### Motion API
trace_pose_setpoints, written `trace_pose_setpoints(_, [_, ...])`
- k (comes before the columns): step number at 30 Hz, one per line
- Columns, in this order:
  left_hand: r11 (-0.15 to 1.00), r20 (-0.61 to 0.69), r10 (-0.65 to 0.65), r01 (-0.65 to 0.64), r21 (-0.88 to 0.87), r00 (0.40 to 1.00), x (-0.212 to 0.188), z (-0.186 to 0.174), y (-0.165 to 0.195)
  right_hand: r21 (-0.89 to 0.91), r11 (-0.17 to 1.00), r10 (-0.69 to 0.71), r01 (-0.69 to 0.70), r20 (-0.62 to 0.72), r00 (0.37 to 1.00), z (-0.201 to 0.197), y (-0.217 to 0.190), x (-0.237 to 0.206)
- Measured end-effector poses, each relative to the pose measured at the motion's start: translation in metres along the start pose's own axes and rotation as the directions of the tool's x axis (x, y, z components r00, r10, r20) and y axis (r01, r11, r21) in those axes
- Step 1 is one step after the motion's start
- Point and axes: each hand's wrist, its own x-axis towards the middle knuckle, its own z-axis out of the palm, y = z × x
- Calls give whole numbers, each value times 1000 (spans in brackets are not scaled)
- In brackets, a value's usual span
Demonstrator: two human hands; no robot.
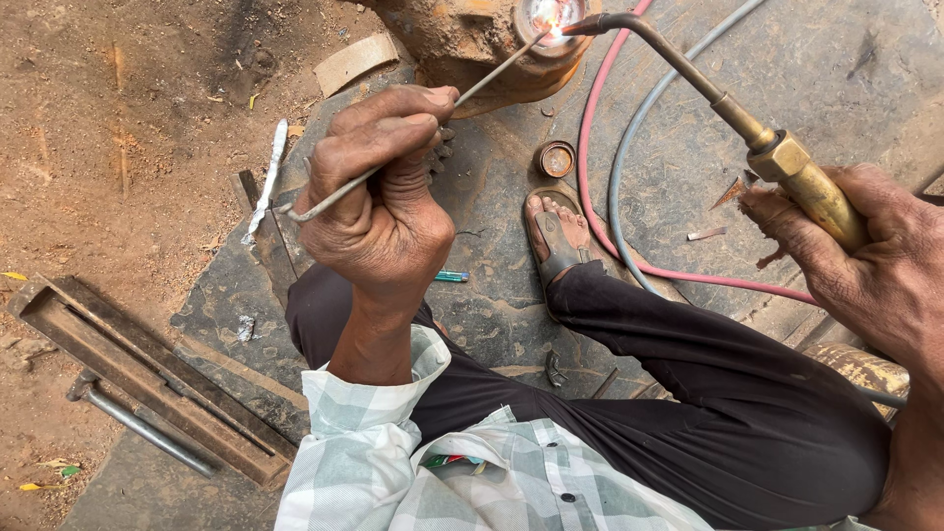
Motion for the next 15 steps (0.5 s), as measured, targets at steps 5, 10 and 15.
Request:
trace_pose_setpoints(5, [1000, 9, -4, 4, 0, 1000, 0, 0, -2, -86, 995, 58, -56, 20, 998, 0, 0, 0])
trace_pose_setpoints(10, [1000, -11, -10, 10, -26, 1000, 0, -4, -1, -12, 1000, 15, -15, -10, 1000, 1, 1, 1])
trace_pose_setpoints(15, [1000, 9, 0, 0, 29, 1000, 1, -2, -1, -49, 999, 1, 0, 25, 1000, 1, 2, 0])
